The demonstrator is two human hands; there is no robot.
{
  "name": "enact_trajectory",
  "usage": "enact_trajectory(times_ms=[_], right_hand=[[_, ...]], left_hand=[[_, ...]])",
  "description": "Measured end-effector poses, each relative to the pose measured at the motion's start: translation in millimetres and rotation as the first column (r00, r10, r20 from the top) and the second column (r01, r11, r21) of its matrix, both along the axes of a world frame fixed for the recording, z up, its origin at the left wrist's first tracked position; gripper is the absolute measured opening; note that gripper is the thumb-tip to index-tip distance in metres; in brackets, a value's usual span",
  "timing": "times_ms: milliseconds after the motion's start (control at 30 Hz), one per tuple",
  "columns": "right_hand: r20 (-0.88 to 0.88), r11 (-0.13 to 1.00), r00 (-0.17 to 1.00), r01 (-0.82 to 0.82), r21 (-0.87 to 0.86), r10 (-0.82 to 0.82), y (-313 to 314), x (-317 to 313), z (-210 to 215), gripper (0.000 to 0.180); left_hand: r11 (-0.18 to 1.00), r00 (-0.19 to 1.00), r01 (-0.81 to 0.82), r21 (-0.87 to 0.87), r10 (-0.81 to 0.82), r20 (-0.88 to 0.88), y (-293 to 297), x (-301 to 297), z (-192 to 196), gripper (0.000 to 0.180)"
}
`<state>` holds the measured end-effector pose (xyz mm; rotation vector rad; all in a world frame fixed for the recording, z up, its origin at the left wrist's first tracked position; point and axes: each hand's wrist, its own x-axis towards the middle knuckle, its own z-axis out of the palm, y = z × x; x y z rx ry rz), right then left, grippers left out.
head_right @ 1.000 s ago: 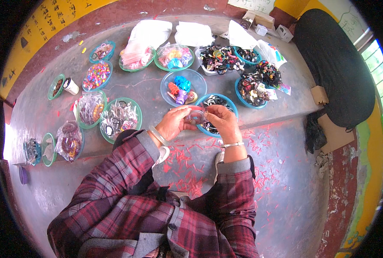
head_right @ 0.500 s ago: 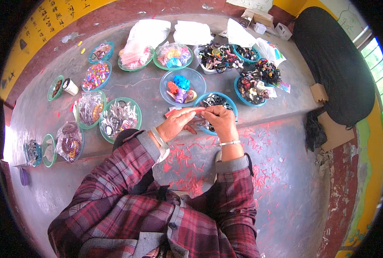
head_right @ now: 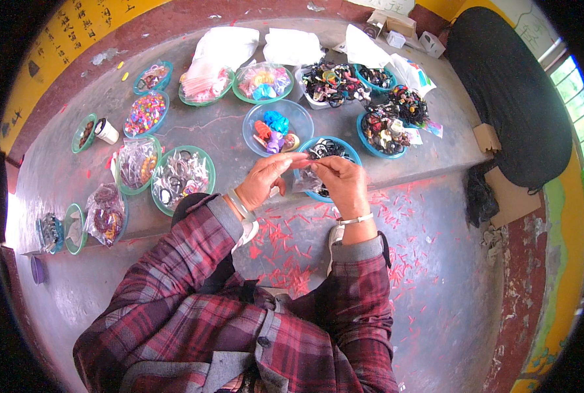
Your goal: The person sits on the floor surrounded by bowls of hair accessories and packaging materials. They repeatedly pick up small hair clips, place them into clear plastic bags, and seal the bags. The person handles the items one by one, organizing them into individual packages.
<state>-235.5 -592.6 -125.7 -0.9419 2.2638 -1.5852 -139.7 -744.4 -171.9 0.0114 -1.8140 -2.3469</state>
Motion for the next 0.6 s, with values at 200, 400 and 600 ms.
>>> enact_trajectory(times_ms=[200, 400, 600], right_hand=[[-0.013, 1.000, 1.000, -0.017, -0.015, 0.017, 6, -6, -6, 0.012], [0.304, 0.988, 0.952, 0.071, -0.136, -0.027, 1, -5, -9, 0.014], [0.424, 0.971, 0.884, 0.235, -0.044, -0.194, -2, -7, -19, 0.013]], left_hand=[[0.999, 1.000, -0.003, 0.037, 0.002, 0.029, -3, -2, 0, 0.044], [0.998, 0.995, 0.054, 0.025, -0.056, 0.077, -4, -1, 5, 0.045], [0.989, 0.983, 0.133, 0.067, -0.140, 0.121, 4, -1, 3, 0.039]])
